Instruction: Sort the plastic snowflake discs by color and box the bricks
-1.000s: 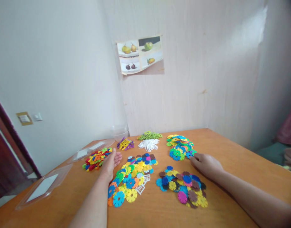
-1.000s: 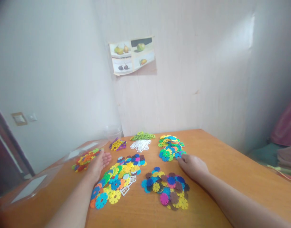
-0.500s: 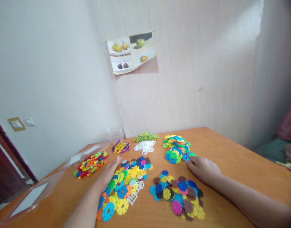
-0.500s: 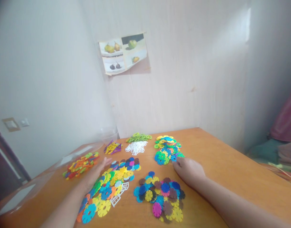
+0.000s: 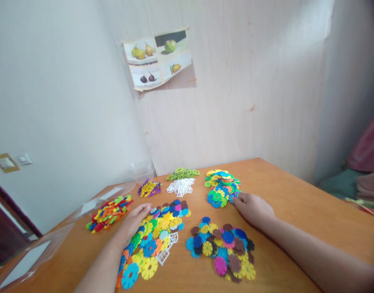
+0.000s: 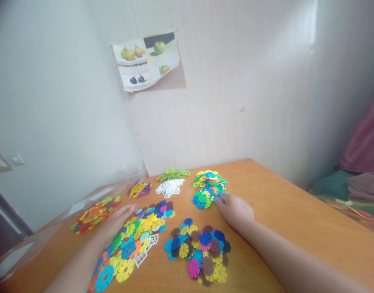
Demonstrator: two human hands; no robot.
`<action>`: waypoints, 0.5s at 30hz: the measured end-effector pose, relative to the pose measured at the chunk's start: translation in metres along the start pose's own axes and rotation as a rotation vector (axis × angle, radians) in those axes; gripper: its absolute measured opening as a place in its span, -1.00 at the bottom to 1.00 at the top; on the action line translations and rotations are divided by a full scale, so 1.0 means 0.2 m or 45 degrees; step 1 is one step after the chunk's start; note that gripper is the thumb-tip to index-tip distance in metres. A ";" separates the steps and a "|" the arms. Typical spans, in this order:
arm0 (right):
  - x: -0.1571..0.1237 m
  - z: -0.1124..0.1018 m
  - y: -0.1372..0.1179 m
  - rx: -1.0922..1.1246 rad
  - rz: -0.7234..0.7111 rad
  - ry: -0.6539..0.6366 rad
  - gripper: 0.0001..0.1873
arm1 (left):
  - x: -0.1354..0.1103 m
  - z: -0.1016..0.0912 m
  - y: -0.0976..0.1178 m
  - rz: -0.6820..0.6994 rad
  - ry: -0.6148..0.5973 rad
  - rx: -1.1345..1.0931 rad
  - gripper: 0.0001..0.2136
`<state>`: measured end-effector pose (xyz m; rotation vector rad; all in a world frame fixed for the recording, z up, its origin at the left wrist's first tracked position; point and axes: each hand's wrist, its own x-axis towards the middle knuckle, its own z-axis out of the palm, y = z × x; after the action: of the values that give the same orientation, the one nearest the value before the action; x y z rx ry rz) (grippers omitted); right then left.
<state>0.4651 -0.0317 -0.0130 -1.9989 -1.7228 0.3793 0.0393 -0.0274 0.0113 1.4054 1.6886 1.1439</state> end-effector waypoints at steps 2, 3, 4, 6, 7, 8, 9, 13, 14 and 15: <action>0.01 0.01 -0.02 0.081 0.036 0.035 -0.57 | 0.00 0.01 0.01 0.026 -0.004 0.045 -0.60; 0.01 0.02 -0.03 0.126 0.046 0.057 -0.56 | 0.00 0.01 0.01 0.033 -0.015 0.059 -0.59; 0.01 0.02 -0.04 0.169 0.050 0.080 -0.56 | 0.01 0.02 0.01 0.036 -0.030 0.065 -0.57; 0.01 0.04 -0.04 0.249 0.052 0.126 -0.54 | 0.02 0.02 0.00 0.030 -0.045 0.057 -0.55; 0.01 0.05 -0.04 0.288 0.052 0.149 -0.53 | 0.02 0.02 -0.01 0.027 -0.045 0.046 -0.55; 0.02 0.05 -0.03 0.324 0.054 0.171 -0.53 | 0.03 0.03 -0.01 0.025 -0.042 0.037 -0.55; 0.02 0.06 -0.03 0.355 0.055 0.191 -0.52 | 0.04 0.03 -0.01 0.025 -0.033 0.032 -0.56; 0.04 0.07 0.01 0.425 0.012 0.201 -0.54 | 0.05 0.03 -0.02 0.048 0.018 0.095 -0.61; 0.05 0.08 0.02 0.435 -0.011 0.195 -0.55 | 0.05 0.03 -0.02 0.062 0.025 0.125 -0.63; 0.06 0.08 0.03 0.445 -0.036 0.186 -0.56 | 0.05 0.03 -0.02 0.076 0.023 0.156 -0.64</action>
<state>0.4632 -0.0186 -0.0285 -1.7057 -1.4783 0.4761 0.0412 -0.0160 0.0059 1.5342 1.7660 1.1045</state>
